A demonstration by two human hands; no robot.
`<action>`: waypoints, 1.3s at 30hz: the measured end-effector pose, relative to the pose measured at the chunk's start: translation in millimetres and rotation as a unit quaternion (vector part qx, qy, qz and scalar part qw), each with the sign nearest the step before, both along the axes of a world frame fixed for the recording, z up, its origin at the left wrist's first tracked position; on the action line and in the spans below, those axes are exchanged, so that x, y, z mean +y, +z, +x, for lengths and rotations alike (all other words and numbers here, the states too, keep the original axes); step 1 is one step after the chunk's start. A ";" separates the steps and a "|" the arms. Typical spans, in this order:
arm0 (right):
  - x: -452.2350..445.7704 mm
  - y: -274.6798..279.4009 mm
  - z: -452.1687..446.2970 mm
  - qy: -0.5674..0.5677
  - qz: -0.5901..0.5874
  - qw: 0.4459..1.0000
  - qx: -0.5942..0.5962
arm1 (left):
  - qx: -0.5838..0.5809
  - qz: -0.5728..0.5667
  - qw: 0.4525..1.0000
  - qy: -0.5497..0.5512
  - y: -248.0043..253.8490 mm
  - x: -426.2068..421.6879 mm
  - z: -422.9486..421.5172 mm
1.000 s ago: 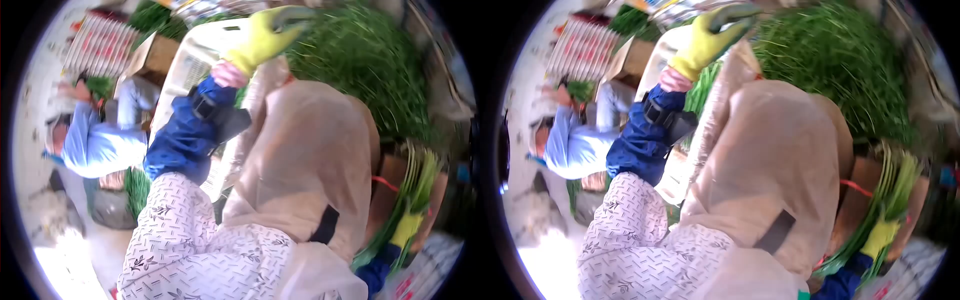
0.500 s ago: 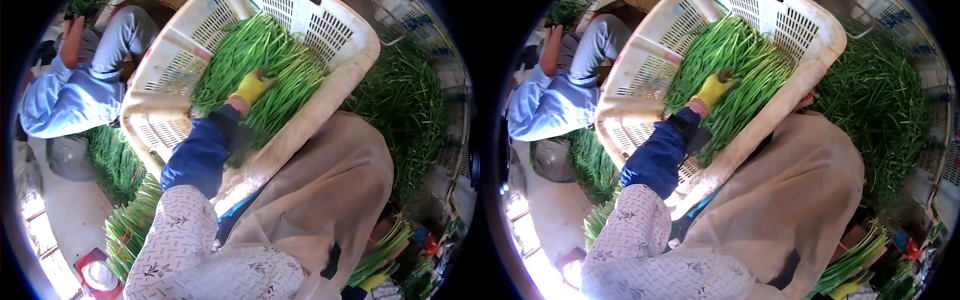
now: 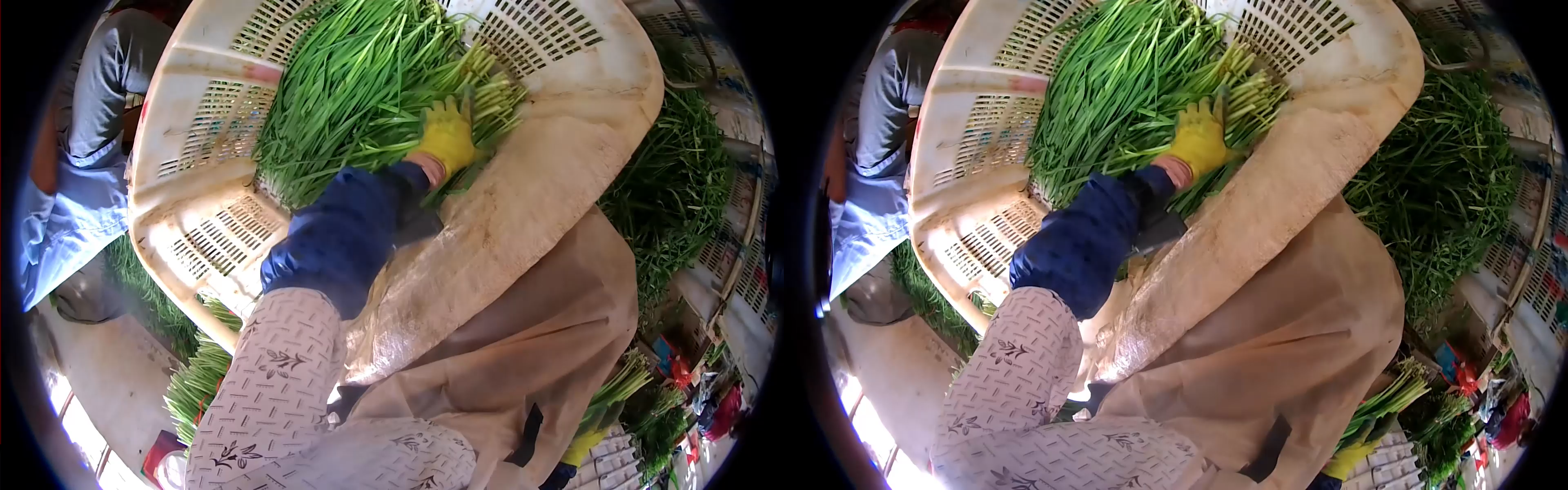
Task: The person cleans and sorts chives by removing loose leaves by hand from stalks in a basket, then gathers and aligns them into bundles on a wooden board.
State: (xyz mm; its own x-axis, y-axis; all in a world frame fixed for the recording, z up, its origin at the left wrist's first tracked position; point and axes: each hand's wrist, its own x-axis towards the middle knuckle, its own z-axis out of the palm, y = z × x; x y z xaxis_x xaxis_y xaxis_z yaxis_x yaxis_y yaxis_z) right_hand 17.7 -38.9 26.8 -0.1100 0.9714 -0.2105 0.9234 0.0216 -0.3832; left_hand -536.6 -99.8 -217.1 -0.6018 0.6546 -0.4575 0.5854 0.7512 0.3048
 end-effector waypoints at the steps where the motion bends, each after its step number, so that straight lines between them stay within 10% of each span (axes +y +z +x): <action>1: -0.5 -0.3 -2.8 0.003 -0.005 1.000 -0.003 | 0.038 -0.019 0.999 -0.005 -2.5 1.6 1.0; 14: -1.1 3.8 -32.8 0.042 -0.047 0.998 -0.030 | 0.203 -0.083 0.976 0.005 -36.6 36.9 -16.7; 23: 29.6 20.2 -113.4 0.095 0.003 0.993 0.074 | -0.004 0.163 0.973 0.162 -1.7 3.1 -55.9; 27: 39.6 47.6 -212.9 0.140 0.037 0.977 0.156 | -0.103 0.427 0.853 0.281 -36.9 -43.8 -60.6; 31: 38.5 71.2 -333.6 0.437 0.059 0.894 0.082 | -0.263 0.545 0.730 0.319 22.9 -82.7 -48.7; 34: 24.6 63.5 -405.8 0.522 -0.072 0.831 0.175 | -0.270 0.564 0.720 0.301 40.5 -107.3 -44.8; 39: -4.0 13.9 -492.0 0.634 -0.067 0.771 -0.004 | -0.315 0.578 0.687 0.307 70.7 -137.8 -34.8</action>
